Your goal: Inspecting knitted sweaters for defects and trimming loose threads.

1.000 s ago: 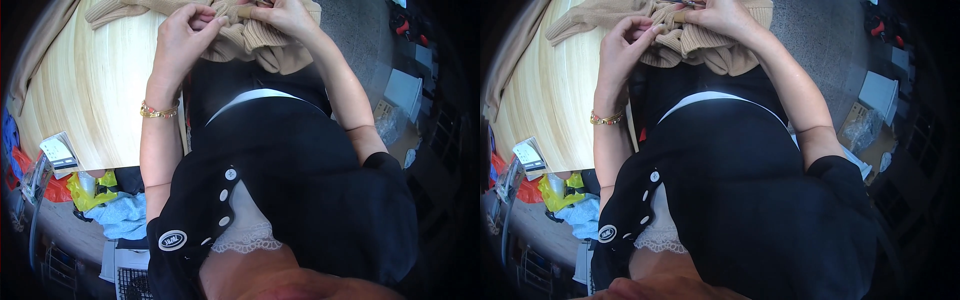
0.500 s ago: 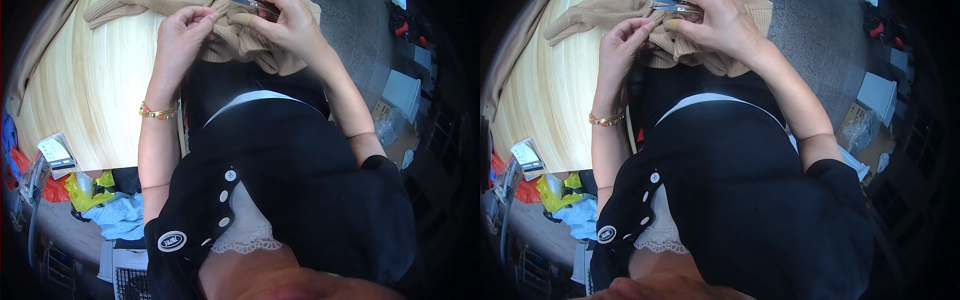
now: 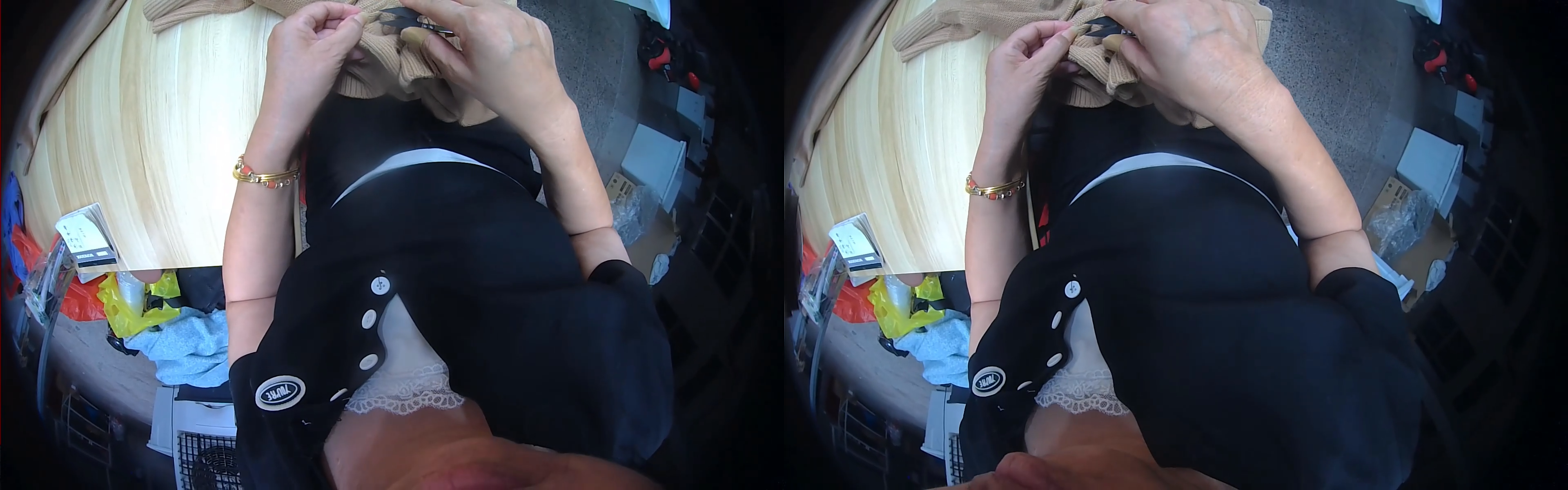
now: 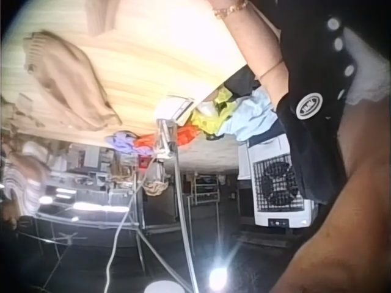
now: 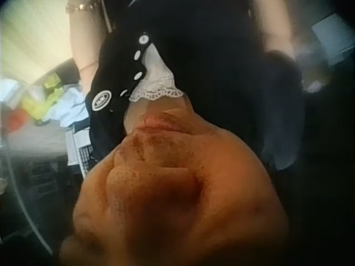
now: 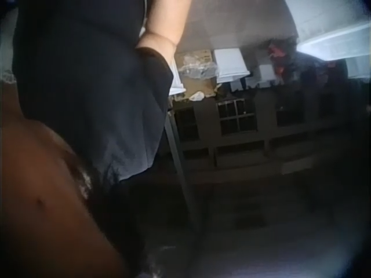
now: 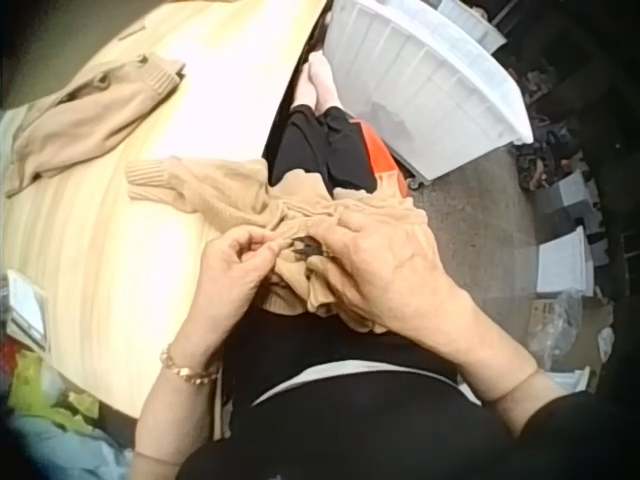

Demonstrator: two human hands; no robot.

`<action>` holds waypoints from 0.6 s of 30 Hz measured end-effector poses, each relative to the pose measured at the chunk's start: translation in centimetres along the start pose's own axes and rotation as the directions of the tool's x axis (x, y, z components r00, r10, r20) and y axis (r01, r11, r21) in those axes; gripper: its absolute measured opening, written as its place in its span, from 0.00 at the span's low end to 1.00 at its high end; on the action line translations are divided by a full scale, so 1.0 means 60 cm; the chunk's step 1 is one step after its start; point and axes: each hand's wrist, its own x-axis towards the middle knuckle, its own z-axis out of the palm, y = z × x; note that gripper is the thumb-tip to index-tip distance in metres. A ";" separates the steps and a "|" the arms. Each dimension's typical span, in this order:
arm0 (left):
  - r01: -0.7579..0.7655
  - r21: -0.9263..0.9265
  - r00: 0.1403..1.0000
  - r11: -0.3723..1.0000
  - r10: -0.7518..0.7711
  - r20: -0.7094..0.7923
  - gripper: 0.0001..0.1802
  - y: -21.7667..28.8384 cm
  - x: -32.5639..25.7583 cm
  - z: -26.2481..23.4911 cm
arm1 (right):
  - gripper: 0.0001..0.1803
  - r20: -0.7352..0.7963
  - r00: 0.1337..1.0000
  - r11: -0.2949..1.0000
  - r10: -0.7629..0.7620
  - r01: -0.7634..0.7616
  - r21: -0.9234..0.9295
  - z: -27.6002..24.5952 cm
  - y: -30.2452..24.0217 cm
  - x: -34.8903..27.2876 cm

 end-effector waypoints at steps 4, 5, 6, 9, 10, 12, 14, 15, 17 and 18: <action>-0.005 -0.022 1.000 1.000 0.005 -0.003 0.13 -0.004 0.000 0.001 | 0.11 0.273 0.942 0.960 0.194 -0.125 -0.251 -0.017 -0.018 0.011; -0.008 -0.028 1.000 1.000 0.008 -0.002 0.13 -0.005 0.000 0.001 | 0.10 0.287 0.939 0.957 0.189 -0.110 -0.269 -0.016 -0.021 0.013; -0.007 -0.027 1.000 1.000 0.007 -0.004 0.13 -0.005 0.000 0.002 | 0.10 0.301 0.936 0.953 0.183 -0.094 -0.286 -0.015 -0.022 0.015; -0.015 -0.038 1.000 0.999 0.015 -0.004 0.14 -0.006 0.000 0.004 | 0.07 0.280 0.939 0.946 0.199 -0.109 -0.306 -0.010 -0.024 0.017; -0.009 -0.024 1.000 1.000 0.009 -0.004 0.14 -0.006 0.001 0.004 | 0.07 0.301 0.929 0.932 0.215 -0.104 -0.347 -0.009 -0.024 0.015; -0.004 -0.011 1.000 1.000 0.004 -0.005 0.14 -0.007 0.001 0.005 | 0.06 0.320 0.919 0.917 0.232 -0.097 -0.387 -0.007 -0.023 0.012; -0.023 -0.027 1.000 0.999 0.023 0.003 0.14 -0.008 0.000 0.004 | 0.06 0.289 0.925 0.917 0.248 -0.128 -0.377 -0.004 -0.022 0.009; -0.023 -0.027 1.000 0.999 0.023 0.001 0.14 -0.009 -0.001 0.004 | 0.06 0.289 0.925 0.918 0.247 -0.127 -0.376 -0.002 -0.021 0.009; -0.010 -0.046 1.000 0.999 0.010 0.003 0.14 -0.010 -0.002 0.006 | 0.06 0.283 0.939 0.915 0.194 -0.070 -0.397 0.003 -0.018 0.008; -0.009 -0.046 1.000 0.999 0.009 0.001 0.14 -0.010 -0.003 0.007 | 0.06 0.284 0.939 0.916 0.192 -0.068 -0.395 0.009 -0.015 0.010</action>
